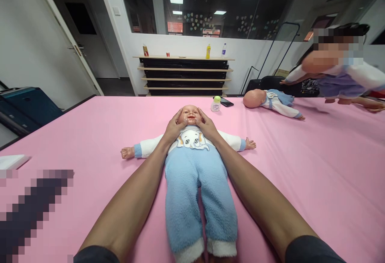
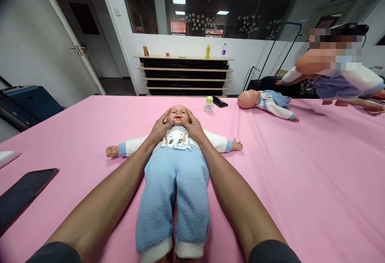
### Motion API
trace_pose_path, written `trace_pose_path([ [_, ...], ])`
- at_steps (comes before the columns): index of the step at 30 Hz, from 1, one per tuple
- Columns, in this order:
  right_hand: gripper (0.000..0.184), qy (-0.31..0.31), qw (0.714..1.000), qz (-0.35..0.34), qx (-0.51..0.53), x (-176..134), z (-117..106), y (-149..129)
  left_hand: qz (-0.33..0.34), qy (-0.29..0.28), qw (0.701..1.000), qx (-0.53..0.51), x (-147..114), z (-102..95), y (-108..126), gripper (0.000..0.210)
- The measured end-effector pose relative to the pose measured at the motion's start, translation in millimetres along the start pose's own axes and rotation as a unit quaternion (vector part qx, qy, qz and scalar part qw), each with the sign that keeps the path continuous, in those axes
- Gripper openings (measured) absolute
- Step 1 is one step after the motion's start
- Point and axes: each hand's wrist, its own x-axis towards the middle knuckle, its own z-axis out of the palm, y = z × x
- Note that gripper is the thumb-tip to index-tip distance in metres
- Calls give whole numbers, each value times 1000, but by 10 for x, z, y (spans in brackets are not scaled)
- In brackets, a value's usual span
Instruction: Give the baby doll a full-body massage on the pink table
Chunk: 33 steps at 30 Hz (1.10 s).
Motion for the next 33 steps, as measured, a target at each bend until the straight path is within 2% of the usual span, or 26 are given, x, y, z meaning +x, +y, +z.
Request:
trace_pose_path([
  [5,67,7,999,26,20,15,18,19,5,13,1000,28,-3,34,27,71],
  [10,67,20,999,25,3,-12,24,-29,-7,25,1000,2,-1,47,21,66],
  [14,90,5,1000,3,-15,-62,2,-82,-14,8,1000,6,-16,29,4,90],
  [16,93,1,1000,-1,-9,-69,-6,-87,-13,-11,1000,-4,-20,24,-9,97],
  [19,88,2,1000,-2,3,-52,-12,-69,-1,-20,1000,-2,-7,16,-36,91],
  [24,78,2,1000,3,18,-15,-15,-39,11,-3,1000,14,39,-10,-100,78],
  [29,71,2,999,12,32,-9,10,-52,-6,8,999,-43,69,-11,-145,59],
  [33,65,14,998,29,45,-8,33,-70,-14,8,999,-36,41,-4,-101,64],
])
